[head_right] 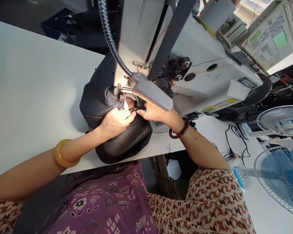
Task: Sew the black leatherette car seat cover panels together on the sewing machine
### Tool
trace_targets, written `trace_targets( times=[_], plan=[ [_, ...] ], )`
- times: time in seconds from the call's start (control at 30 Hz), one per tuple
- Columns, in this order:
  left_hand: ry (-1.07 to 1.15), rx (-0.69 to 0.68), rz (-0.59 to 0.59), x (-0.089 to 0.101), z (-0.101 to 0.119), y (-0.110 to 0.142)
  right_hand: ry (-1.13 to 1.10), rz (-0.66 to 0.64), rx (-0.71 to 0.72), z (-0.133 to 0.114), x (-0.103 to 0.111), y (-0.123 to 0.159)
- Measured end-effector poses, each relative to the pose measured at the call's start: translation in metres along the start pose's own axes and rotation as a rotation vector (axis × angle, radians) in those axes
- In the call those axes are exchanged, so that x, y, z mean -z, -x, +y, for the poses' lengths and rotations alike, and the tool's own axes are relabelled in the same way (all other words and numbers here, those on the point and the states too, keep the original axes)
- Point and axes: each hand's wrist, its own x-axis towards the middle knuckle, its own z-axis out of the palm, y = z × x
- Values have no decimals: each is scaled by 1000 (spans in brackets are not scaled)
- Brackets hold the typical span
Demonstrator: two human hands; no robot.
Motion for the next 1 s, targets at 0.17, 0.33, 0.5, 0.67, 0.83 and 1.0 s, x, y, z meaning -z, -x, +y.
trace_targets(
  times=[0.17, 0.33, 0.5, 0.67, 0.83, 1.0],
  plan=[
    [-21, -7, 98, -5, 2, 1, -1, -145, -56, -12, 13, 0],
    [-19, -11, 104, -9, 2, 3, 3, -140, -71, 3, 11, 18],
    [55, 0, 100, -9, 2, 2, -142, -127, -251, 43, -65, 43],
    [153, 103, 169, -6, 10, 16, -474, -74, -298, 51, -194, 71],
    [390, 369, 403, -3, 11, 71, -533, 156, -296, 51, -221, 80],
    [216, 351, 77, -18, 21, 115, -813, 553, 17, 35, -128, 53]
  ],
)
